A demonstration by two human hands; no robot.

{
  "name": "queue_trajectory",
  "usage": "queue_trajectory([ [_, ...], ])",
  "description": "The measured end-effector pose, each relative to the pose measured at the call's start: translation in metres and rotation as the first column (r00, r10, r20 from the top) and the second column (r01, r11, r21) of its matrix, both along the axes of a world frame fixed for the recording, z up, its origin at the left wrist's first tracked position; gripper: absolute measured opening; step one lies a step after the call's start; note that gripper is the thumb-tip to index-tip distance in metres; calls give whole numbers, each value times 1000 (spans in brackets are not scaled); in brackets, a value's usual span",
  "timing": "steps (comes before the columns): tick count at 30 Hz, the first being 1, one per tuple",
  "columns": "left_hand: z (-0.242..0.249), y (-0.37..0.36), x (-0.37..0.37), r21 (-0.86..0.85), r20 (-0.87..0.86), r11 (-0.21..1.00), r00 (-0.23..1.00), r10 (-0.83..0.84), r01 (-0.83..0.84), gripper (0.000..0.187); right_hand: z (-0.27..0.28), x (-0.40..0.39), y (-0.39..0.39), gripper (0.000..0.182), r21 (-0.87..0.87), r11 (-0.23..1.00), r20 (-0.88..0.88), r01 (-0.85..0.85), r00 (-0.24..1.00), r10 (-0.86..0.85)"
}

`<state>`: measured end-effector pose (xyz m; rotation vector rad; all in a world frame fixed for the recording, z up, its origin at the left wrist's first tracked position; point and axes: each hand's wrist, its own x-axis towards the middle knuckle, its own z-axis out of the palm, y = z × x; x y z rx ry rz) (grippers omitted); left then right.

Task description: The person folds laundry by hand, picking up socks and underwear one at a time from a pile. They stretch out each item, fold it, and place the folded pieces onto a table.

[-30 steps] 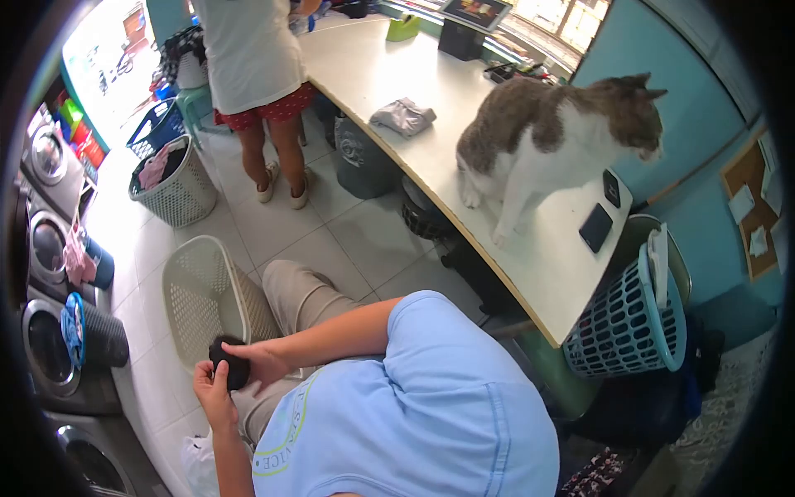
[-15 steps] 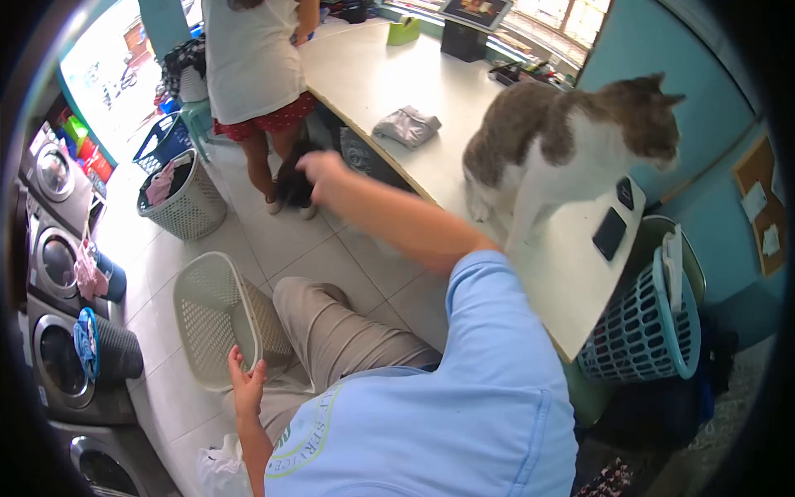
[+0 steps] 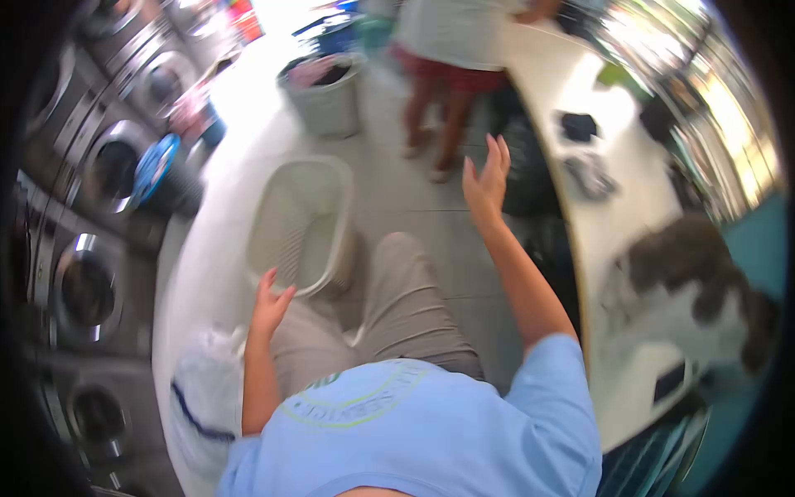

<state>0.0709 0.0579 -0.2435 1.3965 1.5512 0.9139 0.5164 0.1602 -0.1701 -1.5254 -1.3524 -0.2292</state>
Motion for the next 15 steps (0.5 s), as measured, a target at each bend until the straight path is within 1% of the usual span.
queue_trajectory([
  [1, 15, -2, -4, -9, -76, 1000, 997, 15, -15, 62, -22, -32, -4, 56, -124, 981, -22, -149, 989, 147],
  [2, 2, 2, -20, -9, -170, 1000, 985, 26, -28, 63, -53, -55, -5, 58, -248, 934, 22, -256, 963, 269],
  [3, 9, -2, -30, -7, -166, 997, 983, 75, -77, 63, -85, -79, -10, 59, -371, 862, -5, -345, 929, 370],
  [4, 7, -3, -42, 54, -240, 995, 966, 95, -85, 60, -116, -93, -14, 59, -484, 769, -26, -417, 885, 464],
  [5, 15, -7, -56, 77, -303, 988, 941, 152, -135, 60, -150, -107, -14, 54, -613, 658, -45, -437, 851, 524],
  [6, 1, -10, -78, 128, -347, 970, 907, 241, -209, 64, -84, -141, -30, 50, -875, 392, -91, -285, 891, 445],
  [8, -3, -16, -122, 113, -418, 906, 808, 415, -408, 62, -104, -148, -24, 44, -836, 533, 118, -128, 907, 403],
  [10, -10, -19, -182, 139, -473, 772, 644, 602, -620, 56, -112, -152, -10, 37, -894, 445, 169, -47, 885, 433],
  [11, -12, -23, -208, 170, -462, 670, 542, 702, -722, 52, -110, -155, -8, 37, -896, 439, 163, -67, 870, 465],
  [12, -13, -33, -237, 199, -441, 559, 436, 784, -805, 49, -104, -161, -9, 34, -908, 418, 213, 0, 861, 463],
  [13, -5, -48, -253, 277, -504, 442, 262, 823, -853, 45, -100, -164, -11, 31, -914, 400, 265, 70, 849, 458],
  [14, -20, -63, -281, 409, -620, 366, 40, 784, -836, 45, -103, -166, -10, 31, -914, 401, 268, 65, 838, 475],
  [15, -8, -82, -281, 389, -648, 186, -125, 751, -902, 46, -109, -165, -6, 30, -907, 404, 325, 121, 811, 486],
])
